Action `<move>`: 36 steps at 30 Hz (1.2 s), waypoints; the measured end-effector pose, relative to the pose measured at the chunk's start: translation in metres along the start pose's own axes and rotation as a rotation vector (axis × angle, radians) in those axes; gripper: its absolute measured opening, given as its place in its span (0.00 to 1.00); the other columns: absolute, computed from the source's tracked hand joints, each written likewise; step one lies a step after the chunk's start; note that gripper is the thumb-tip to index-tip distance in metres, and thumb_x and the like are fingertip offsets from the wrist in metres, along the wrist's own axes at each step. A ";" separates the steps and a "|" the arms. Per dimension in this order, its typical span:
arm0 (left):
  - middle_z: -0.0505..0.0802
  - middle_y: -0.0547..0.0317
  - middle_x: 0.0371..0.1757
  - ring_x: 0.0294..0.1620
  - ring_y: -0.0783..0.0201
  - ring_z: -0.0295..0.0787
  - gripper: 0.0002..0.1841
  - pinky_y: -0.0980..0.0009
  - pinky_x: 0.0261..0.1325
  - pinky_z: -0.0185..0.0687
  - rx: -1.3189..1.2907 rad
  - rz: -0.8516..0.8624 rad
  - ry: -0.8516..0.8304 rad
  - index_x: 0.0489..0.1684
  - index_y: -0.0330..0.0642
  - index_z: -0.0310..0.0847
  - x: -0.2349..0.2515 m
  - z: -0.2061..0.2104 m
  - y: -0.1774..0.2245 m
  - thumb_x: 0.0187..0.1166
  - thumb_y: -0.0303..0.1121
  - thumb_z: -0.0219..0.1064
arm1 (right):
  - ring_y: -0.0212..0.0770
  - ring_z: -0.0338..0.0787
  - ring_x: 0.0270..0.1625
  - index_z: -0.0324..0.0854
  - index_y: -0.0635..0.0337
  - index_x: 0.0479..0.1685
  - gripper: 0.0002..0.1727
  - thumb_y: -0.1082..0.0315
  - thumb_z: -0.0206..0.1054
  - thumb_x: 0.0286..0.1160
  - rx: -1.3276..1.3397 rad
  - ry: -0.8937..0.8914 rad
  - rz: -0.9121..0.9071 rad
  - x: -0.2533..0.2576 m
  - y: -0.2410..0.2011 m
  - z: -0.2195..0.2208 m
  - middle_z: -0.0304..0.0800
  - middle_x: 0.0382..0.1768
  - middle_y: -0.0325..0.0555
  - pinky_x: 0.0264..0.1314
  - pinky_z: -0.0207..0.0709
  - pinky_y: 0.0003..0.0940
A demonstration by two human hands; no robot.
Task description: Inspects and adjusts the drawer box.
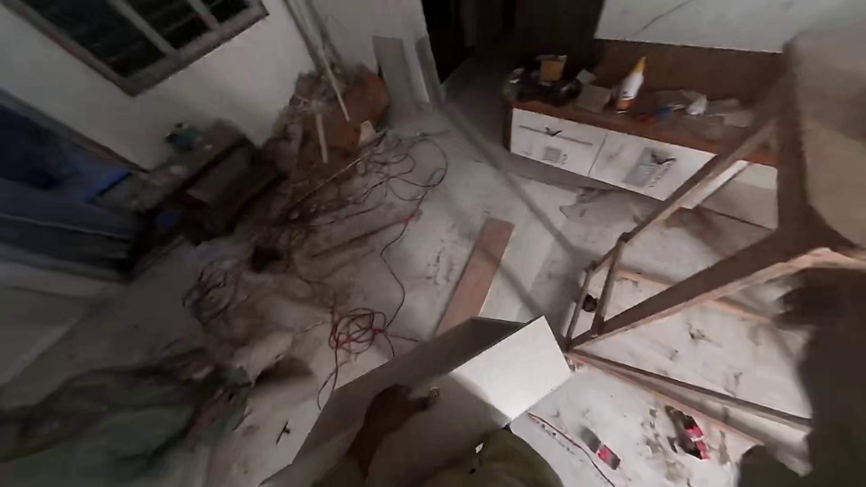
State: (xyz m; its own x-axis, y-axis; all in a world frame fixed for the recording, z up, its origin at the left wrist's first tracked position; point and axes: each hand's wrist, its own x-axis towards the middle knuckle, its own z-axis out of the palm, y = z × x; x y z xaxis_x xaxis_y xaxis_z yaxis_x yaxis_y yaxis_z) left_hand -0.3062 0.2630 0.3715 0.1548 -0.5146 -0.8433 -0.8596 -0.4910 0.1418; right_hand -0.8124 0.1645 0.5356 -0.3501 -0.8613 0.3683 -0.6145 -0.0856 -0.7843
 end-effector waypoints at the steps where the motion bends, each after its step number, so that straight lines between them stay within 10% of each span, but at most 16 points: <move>1: 0.86 0.41 0.74 0.78 0.43 0.78 0.43 0.39 0.80 0.69 -0.044 -0.013 -0.005 0.72 0.41 0.83 -0.001 0.003 -0.001 0.72 0.72 0.64 | 0.37 0.90 0.33 0.81 0.78 0.55 0.16 0.68 0.64 0.85 0.114 -0.099 0.063 -0.033 -0.013 0.024 0.90 0.39 0.54 0.39 0.89 0.36; 5: 0.84 0.40 0.76 0.80 0.42 0.77 0.45 0.39 0.81 0.68 -0.089 -0.025 -0.017 0.75 0.40 0.80 0.002 0.010 0.011 0.68 0.70 0.70 | 0.35 0.92 0.36 0.88 0.63 0.38 0.06 0.69 0.74 0.69 0.572 -0.482 0.354 -0.131 -0.004 0.123 0.94 0.38 0.41 0.40 0.89 0.33; 8: 0.84 0.40 0.75 0.79 0.42 0.77 0.46 0.39 0.80 0.69 -0.059 -0.040 -0.030 0.76 0.41 0.80 0.002 0.012 0.023 0.65 0.69 0.73 | 0.42 0.94 0.56 0.87 0.64 0.39 0.06 0.69 0.71 0.74 0.789 -0.737 0.446 -0.175 -0.003 0.173 0.95 0.53 0.49 0.58 0.90 0.39; 10: 0.86 0.39 0.71 0.75 0.40 0.80 0.43 0.37 0.76 0.72 -0.022 -0.042 -0.041 0.71 0.39 0.82 0.002 0.013 0.031 0.67 0.69 0.72 | 0.41 0.96 0.48 0.84 0.67 0.42 0.06 0.71 0.70 0.76 0.846 -0.895 0.584 -0.196 -0.009 0.196 0.96 0.43 0.47 0.56 0.90 0.41; 14: 0.86 0.38 0.71 0.75 0.40 0.80 0.41 0.37 0.77 0.70 -0.022 -0.056 -0.047 0.70 0.38 0.82 -0.003 0.014 0.044 0.70 0.67 0.71 | 0.37 0.89 0.33 0.87 0.65 0.50 0.14 0.62 0.65 0.85 0.415 -1.224 0.660 -0.223 0.007 0.234 0.91 0.32 0.44 0.42 0.85 0.36; 17: 0.86 0.40 0.72 0.77 0.42 0.79 0.42 0.39 0.77 0.70 0.004 -0.074 -0.063 0.73 0.39 0.81 -0.004 0.016 0.049 0.71 0.68 0.69 | 0.55 0.92 0.55 0.78 0.61 0.73 0.24 0.55 0.61 0.88 -0.102 -1.413 0.468 -0.223 0.012 0.244 0.92 0.53 0.57 0.63 0.81 0.54; 20: 0.86 0.40 0.71 0.75 0.42 0.80 0.41 0.39 0.76 0.72 -0.001 -0.090 -0.066 0.71 0.39 0.81 -0.003 0.019 0.047 0.71 0.68 0.69 | 0.59 0.91 0.61 0.64 0.61 0.82 0.32 0.53 0.64 0.84 -0.335 -1.446 0.356 -0.225 -0.002 0.241 0.90 0.58 0.60 0.66 0.81 0.57; 28: 0.84 0.42 0.75 0.78 0.44 0.78 0.43 0.39 0.78 0.70 -0.045 -0.107 -0.083 0.75 0.42 0.80 0.010 0.025 0.029 0.70 0.70 0.68 | 0.61 0.87 0.69 0.68 0.59 0.86 0.27 0.69 0.48 0.88 -0.387 -1.592 0.016 -0.242 -0.025 0.240 0.84 0.69 0.62 0.69 0.80 0.58; 36: 0.85 0.42 0.73 0.77 0.43 0.78 0.43 0.39 0.78 0.70 -0.093 -0.108 -0.088 0.74 0.41 0.80 0.009 0.028 0.021 0.71 0.69 0.68 | 0.56 0.91 0.63 0.72 0.59 0.79 0.22 0.65 0.53 0.89 -0.217 -1.562 0.198 -0.246 -0.021 0.250 0.90 0.61 0.58 0.68 0.81 0.54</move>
State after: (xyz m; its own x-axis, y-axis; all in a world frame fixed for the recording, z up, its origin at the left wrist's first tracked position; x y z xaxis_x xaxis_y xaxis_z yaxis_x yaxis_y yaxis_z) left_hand -0.3368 0.2680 0.3522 0.1972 -0.3942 -0.8976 -0.7906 -0.6053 0.0922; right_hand -0.5363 0.2534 0.3370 0.5219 -0.5059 -0.6869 -0.7822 0.0374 -0.6219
